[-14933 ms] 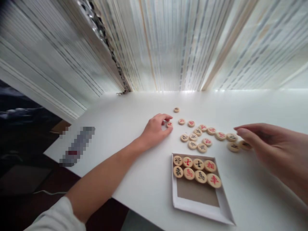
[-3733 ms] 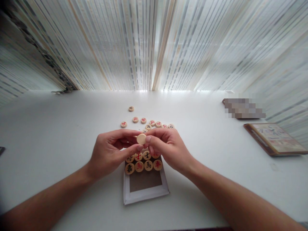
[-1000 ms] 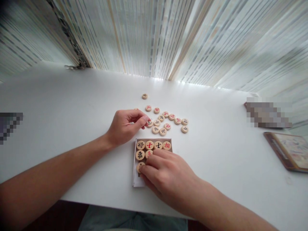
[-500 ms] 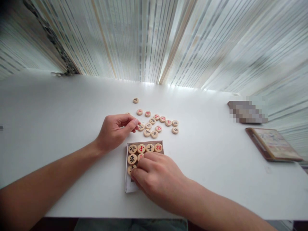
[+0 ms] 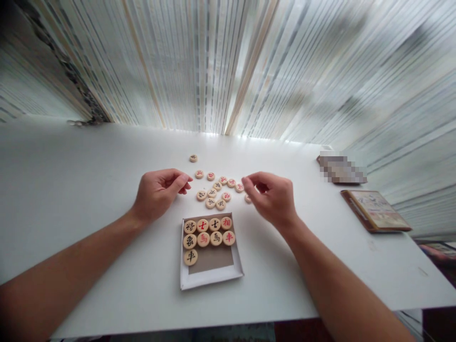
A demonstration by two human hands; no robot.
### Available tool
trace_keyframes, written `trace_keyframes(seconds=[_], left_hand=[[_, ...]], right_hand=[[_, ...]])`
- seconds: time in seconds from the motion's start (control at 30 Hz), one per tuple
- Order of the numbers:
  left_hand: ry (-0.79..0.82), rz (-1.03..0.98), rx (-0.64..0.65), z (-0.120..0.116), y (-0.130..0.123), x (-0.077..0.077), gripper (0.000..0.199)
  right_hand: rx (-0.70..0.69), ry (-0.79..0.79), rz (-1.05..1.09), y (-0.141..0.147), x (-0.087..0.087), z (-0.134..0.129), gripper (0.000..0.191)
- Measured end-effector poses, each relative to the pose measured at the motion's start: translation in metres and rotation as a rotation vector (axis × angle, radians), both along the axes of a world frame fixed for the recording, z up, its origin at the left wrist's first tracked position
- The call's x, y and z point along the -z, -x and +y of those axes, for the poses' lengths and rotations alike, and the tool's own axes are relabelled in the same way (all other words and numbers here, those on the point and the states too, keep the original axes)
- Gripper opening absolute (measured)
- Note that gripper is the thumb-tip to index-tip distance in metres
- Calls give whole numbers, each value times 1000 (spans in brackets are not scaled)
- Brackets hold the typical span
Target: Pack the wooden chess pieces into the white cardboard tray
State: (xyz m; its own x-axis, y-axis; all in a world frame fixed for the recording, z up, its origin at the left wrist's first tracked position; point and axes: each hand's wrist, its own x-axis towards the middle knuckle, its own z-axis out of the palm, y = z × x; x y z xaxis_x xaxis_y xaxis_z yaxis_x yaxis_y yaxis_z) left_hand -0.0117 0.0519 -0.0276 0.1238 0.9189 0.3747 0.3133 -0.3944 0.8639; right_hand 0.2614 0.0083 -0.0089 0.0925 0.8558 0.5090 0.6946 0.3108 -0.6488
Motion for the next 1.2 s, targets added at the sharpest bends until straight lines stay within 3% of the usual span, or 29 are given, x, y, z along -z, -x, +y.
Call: trace_keyframes(seconds=[0.07,0.17,0.4,0.8,1.2], left_hand=[[-9,3,-32,5,4,0,27],[-7,1,-75,13,12,0,28],[-43,110,-136,23,25,0,27],[-127,337,-60,11,18,-3,19],[-133,328,-78,12,21,-3,22]], right_hand=[[98,38,67,-21,9,21,29],[138,88,111,-41,22,40,33],[69,163,106,-37,39,47,33],[-115,-36,-8,-12,30,41,20],[-173,-9,-26,-9,30,36,20]])
